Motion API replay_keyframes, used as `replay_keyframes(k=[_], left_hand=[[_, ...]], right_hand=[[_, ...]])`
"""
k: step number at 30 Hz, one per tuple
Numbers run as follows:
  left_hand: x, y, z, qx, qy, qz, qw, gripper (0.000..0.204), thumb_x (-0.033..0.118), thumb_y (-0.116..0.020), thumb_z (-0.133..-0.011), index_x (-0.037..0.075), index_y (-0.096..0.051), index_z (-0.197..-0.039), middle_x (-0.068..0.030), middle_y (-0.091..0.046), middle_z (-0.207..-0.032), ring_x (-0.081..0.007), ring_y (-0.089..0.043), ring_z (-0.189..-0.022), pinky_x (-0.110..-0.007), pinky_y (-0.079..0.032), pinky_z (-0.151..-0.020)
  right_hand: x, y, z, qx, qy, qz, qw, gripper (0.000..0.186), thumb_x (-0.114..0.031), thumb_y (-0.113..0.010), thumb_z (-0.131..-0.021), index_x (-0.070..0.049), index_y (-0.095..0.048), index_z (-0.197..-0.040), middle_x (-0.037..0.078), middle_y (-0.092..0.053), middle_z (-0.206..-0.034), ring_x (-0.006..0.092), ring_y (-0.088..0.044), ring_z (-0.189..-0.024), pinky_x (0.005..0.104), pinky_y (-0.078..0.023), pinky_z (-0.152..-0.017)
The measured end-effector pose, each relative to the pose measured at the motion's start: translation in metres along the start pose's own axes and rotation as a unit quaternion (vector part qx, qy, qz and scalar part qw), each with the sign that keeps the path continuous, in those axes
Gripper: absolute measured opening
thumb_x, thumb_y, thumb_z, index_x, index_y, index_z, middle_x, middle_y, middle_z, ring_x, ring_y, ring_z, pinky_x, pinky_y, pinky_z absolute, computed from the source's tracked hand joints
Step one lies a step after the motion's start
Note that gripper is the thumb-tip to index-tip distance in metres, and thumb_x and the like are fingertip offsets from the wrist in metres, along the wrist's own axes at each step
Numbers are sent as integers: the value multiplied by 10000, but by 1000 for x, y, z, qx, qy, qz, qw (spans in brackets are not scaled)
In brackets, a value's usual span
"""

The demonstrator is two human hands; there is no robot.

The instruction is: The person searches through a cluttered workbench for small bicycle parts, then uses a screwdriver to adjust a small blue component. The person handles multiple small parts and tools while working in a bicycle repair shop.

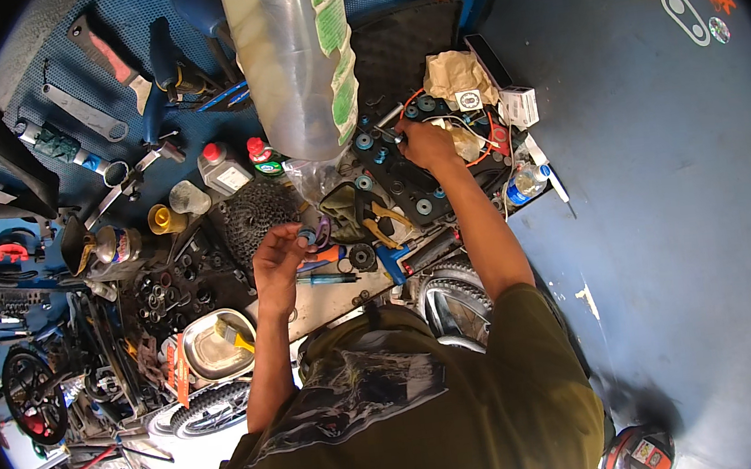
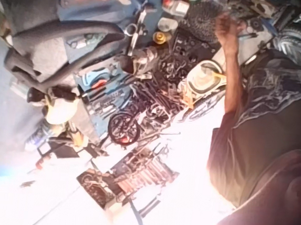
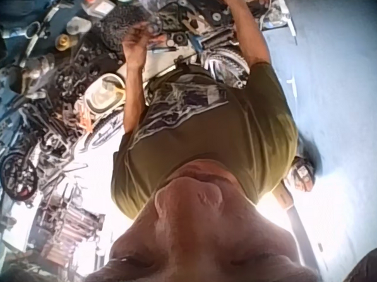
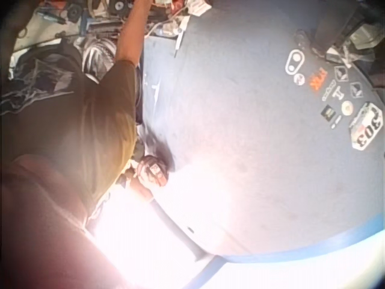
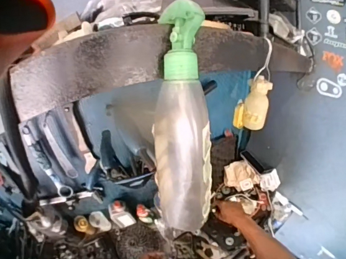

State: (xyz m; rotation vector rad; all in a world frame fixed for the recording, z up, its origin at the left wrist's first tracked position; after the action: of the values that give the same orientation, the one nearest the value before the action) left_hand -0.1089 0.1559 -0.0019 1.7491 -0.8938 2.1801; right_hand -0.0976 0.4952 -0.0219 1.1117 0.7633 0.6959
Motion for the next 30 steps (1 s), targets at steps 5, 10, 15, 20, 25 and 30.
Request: replay_keyframes(k=[5,10,15,20,25,30], left_hand=[[-3,7,0,12,-4,11,1000,229,66,-666,-945,3,-604,-1156,-53,-661,-989,-134,-661,-854,-281,-543,-733],[-4,22,1,49,-7,22,999,233,70,-659,-951,1,-603,-1167,-56,-654,-985,-148,-674,-839,-293,-545,-717],[-20,22,-10,46,14,61,997,230,72,-662,-958,-1,-604,-1168,-57,-665,-981,-139,-676,-826,-271,-546,-696],[-23,15,-15,35,15,70,997,232,69,-670,-954,-7,-604,-1162,-70,-671,-987,-132,-674,-834,-252,-552,-691],[-18,16,-17,58,0,77,995,240,22,-674,-938,-6,-600,-1165,-77,-675,-1002,-142,-680,-879,-266,-574,-729],[0,14,-23,53,-48,54,996,237,-23,-664,-928,-10,-597,-1155,-93,-687,-1041,-142,-680,-922,-276,-586,-780]], right_hand=[[-4,-6,-10,42,59,88,993,393,-238,-699,-881,-223,-656,-1272,126,-728,-1071,316,-685,-1028,458,-533,-883],[19,42,2,200,63,-136,968,327,-177,-664,-901,-189,-690,-1227,141,-725,-1061,286,-676,-1030,381,-524,-891],[93,62,-7,262,12,-731,630,308,-77,-544,-983,-93,-555,-1291,110,-696,-1102,237,-663,-1037,379,-528,-867],[89,83,23,258,35,-819,511,290,-58,-516,-1008,-80,-522,-1298,75,-658,-970,215,-654,-1010,343,-526,-849],[-16,63,95,43,112,-617,778,333,-9,-530,-950,5,-548,-1282,93,-683,-1011,146,-647,-803,309,-544,-739],[-119,-22,173,-176,232,-489,822,388,-79,-610,-979,-19,-564,-1360,55,-719,-898,92,-618,-697,273,-523,-662]])
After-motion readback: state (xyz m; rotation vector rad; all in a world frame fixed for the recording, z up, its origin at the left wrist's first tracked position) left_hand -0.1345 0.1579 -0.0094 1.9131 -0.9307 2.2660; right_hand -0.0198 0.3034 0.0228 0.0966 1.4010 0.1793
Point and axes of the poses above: each hand's wrist, its own z-axis away from the middle knuckle, its own y-axis out of the back of the hand, x = y × z, the point moved 9 cm from there along -z, towards the middle knuckle
